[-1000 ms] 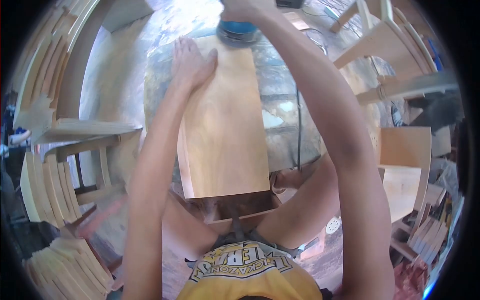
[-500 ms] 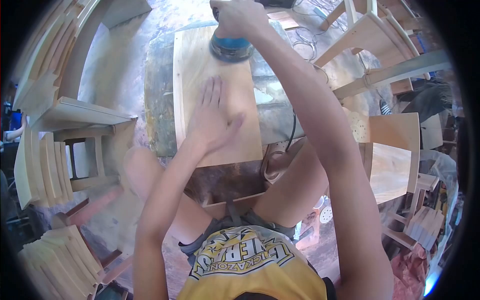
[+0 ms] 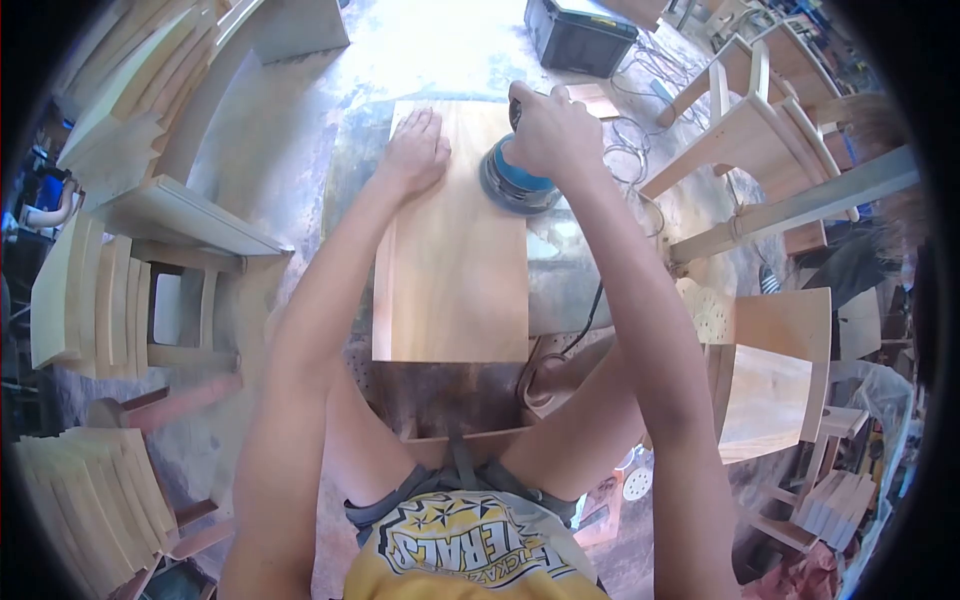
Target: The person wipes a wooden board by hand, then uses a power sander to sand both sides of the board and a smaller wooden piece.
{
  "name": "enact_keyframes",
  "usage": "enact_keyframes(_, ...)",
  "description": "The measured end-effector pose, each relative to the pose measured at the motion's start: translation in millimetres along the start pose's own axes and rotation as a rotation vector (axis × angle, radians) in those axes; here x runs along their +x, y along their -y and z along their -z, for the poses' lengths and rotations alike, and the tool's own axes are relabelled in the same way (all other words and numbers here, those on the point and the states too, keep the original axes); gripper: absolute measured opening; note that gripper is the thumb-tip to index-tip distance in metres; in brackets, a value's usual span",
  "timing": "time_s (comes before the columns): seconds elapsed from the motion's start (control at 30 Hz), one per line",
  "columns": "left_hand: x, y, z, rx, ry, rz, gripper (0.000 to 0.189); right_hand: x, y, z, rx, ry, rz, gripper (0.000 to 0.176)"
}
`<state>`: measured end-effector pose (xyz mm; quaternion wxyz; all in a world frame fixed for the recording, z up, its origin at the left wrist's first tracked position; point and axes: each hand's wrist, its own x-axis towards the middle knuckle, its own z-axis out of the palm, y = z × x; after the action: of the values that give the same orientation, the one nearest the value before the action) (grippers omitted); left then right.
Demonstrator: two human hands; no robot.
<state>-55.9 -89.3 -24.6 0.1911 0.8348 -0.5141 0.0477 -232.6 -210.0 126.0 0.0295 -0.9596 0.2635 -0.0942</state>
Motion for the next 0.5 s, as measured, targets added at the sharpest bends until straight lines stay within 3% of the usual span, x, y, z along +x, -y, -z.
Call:
enact_keyframes(0.27,16,5,-2,0.098,0.075,0.129,0.070,58,-3,-17,0.003,-0.068,-0.049,0.049)
enact_keyframes(0.5,-62,-15,29,0.001,0.103,-0.016,0.076,108,28,-25,0.014,-0.042,-0.014,0.046)
